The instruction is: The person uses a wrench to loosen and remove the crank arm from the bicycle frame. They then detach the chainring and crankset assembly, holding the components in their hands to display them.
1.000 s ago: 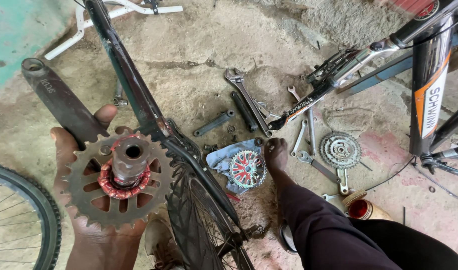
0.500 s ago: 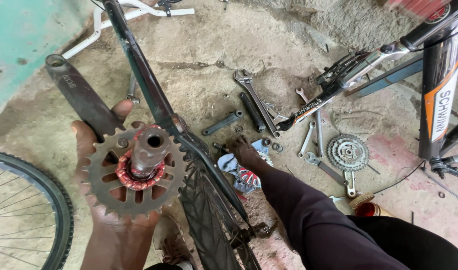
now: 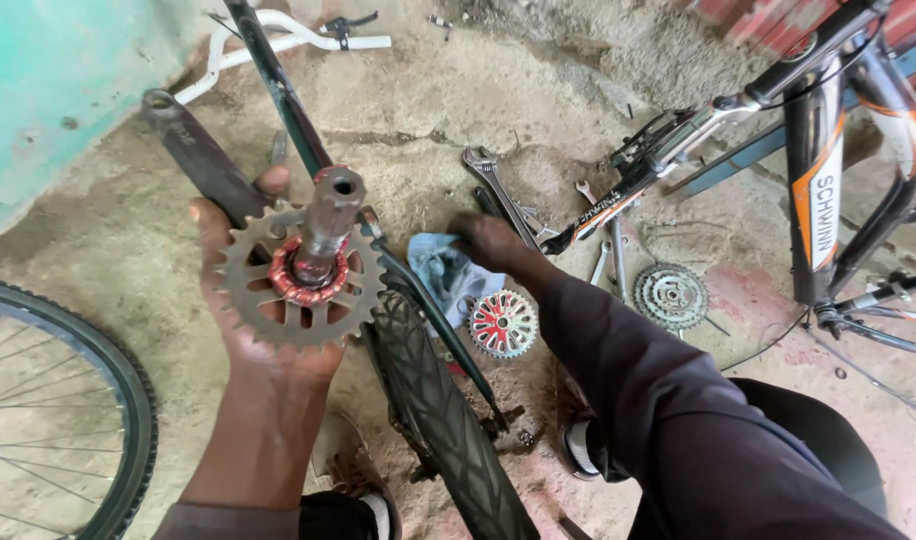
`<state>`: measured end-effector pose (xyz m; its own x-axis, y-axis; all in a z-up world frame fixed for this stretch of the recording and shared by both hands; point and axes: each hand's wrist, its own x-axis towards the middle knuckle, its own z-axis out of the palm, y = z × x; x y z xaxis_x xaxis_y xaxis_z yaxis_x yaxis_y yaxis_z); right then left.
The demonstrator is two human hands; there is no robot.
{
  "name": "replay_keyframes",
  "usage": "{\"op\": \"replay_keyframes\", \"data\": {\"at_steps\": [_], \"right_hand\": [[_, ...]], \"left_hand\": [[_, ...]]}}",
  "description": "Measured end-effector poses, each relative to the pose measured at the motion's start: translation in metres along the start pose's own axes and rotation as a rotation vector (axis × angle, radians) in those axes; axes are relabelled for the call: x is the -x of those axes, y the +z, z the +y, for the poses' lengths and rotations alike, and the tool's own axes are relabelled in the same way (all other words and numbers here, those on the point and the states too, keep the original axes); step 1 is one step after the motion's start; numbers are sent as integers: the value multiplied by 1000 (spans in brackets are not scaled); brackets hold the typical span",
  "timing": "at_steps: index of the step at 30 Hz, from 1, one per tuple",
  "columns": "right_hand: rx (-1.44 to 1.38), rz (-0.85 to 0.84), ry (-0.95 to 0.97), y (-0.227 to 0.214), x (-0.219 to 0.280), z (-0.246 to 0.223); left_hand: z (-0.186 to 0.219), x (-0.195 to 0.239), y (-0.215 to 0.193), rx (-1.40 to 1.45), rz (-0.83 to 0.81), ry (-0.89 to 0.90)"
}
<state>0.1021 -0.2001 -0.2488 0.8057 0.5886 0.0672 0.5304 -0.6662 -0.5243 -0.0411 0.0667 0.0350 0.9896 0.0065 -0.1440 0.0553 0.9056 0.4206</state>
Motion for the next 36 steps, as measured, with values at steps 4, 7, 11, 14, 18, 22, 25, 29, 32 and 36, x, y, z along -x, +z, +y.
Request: {"op": "replay_keyframes", "data": {"at_steps": [4,7,11,14,18,22,25,29,32,36], "right_hand": [[178,124,0,-28,-7,5],[258,-3,151,-88,-7,-15],[274,-11,350,-145,10,-76],[452,-63,490,-185,14,-96],[206,669,411,-209,31,-94],[-384,507,579,-204,42,-116],[-1069,636,697,-211,46,-145],[-1481,650,585,-228,41,-192],[-1707,592,533,-292,57,-277],[-1662,553,446,-265,47,-287]], "left_hand": [[5,-3,-7,-6,-127,21],[3,-15,-18,19,-151,33],[6,-10,6,-10,304,17],[-1,-18,5,130,234,60],[-12,-46,-29,180,179,119],[-18,-51,-25,203,178,104],[-29,-59,-32,234,149,117],[-31,-58,-21,259,136,122],[-43,-70,-32,300,110,174],[-38,-61,-15,371,90,191]]}}
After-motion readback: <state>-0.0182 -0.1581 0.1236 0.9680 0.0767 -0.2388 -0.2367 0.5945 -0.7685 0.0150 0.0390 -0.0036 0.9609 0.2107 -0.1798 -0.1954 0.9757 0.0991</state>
